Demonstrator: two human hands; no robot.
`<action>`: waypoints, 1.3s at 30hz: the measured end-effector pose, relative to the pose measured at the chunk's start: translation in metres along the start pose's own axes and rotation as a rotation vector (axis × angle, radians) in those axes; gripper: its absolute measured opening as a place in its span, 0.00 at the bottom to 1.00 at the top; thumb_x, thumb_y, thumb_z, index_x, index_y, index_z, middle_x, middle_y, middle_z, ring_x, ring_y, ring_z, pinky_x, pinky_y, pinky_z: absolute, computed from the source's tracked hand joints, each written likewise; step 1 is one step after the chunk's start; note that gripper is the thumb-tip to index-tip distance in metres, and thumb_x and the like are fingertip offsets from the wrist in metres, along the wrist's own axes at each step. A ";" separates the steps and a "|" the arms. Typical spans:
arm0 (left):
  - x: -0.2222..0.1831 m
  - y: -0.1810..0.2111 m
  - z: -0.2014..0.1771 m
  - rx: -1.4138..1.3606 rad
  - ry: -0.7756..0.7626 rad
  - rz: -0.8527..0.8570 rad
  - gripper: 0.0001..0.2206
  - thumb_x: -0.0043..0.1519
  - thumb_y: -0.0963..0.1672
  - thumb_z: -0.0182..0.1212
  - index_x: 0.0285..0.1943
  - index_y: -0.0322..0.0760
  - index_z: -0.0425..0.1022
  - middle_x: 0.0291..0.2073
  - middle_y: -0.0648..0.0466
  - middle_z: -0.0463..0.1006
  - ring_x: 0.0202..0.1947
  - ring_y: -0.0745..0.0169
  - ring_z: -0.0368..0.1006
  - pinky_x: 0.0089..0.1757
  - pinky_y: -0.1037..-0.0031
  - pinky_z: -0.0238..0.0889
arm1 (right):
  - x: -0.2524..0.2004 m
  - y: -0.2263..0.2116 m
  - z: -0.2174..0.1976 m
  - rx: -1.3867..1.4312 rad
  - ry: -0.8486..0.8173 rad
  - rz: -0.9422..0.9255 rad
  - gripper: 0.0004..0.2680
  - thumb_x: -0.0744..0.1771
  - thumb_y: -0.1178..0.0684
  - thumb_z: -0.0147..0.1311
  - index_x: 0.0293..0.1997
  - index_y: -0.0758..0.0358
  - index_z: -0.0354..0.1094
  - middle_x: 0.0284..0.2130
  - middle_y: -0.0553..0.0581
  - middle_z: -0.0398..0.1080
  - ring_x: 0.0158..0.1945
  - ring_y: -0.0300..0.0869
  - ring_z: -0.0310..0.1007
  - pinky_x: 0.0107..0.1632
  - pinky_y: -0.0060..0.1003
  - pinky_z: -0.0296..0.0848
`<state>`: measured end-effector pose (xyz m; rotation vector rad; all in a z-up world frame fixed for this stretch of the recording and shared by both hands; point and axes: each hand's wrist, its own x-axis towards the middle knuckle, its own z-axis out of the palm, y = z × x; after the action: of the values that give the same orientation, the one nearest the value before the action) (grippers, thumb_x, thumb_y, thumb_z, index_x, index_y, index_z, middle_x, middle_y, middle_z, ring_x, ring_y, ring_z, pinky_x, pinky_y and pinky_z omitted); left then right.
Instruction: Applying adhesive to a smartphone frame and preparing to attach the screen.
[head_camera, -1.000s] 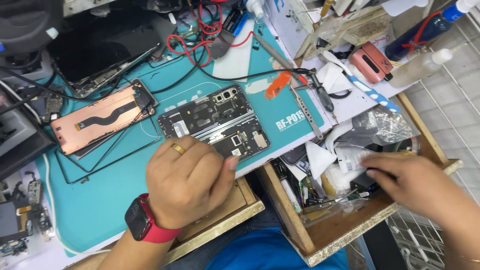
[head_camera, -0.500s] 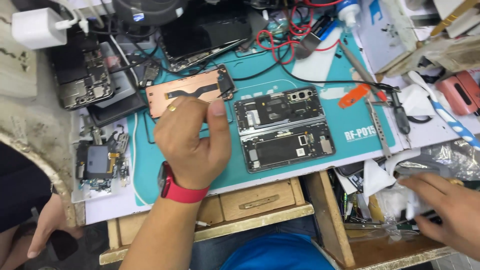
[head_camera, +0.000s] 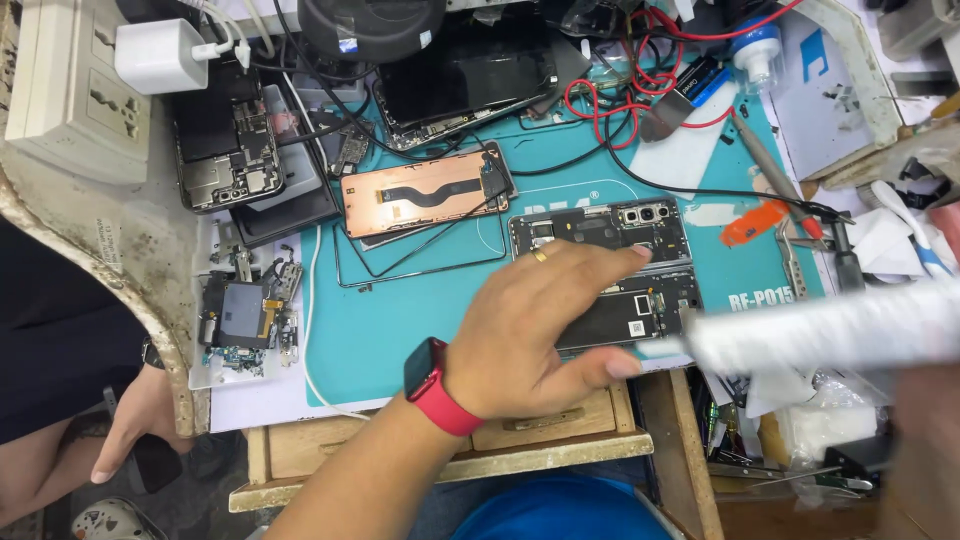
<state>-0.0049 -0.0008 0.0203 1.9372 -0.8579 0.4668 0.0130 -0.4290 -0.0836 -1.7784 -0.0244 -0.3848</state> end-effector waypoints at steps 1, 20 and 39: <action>-0.001 0.000 0.002 -0.075 -0.034 -0.060 0.28 0.70 0.57 0.42 0.66 0.32 0.64 0.57 0.43 0.79 0.54 0.43 0.80 0.51 0.58 0.74 | 0.003 -0.033 0.049 0.075 0.049 0.004 0.21 0.70 0.31 0.55 0.65 0.48 0.61 0.57 0.42 0.64 0.64 0.34 0.68 0.77 0.35 0.73; 0.002 -0.018 -0.022 -0.451 0.232 -0.502 0.22 0.73 0.52 0.41 0.66 0.33 0.65 0.56 0.52 0.73 0.56 0.60 0.70 0.56 0.70 0.65 | 0.023 -0.145 0.168 0.324 -0.623 0.191 0.32 0.61 0.41 0.58 0.72 0.57 0.48 0.59 0.65 0.68 0.46 0.56 0.77 0.37 0.41 0.80; 0.007 -0.024 -0.022 0.075 -0.069 -0.298 0.13 0.68 0.49 0.52 0.49 0.36 0.71 0.37 0.52 0.80 0.35 0.48 0.75 0.39 0.60 0.65 | 0.002 -0.088 0.157 0.383 -0.369 0.321 0.31 0.69 0.24 0.52 0.68 0.64 0.61 0.45 0.66 0.73 0.34 0.50 0.80 0.38 0.37 0.87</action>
<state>0.0178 0.0234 0.0208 2.1171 -0.5871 0.2586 0.0340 -0.2583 -0.0301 -1.4202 -0.0682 0.1744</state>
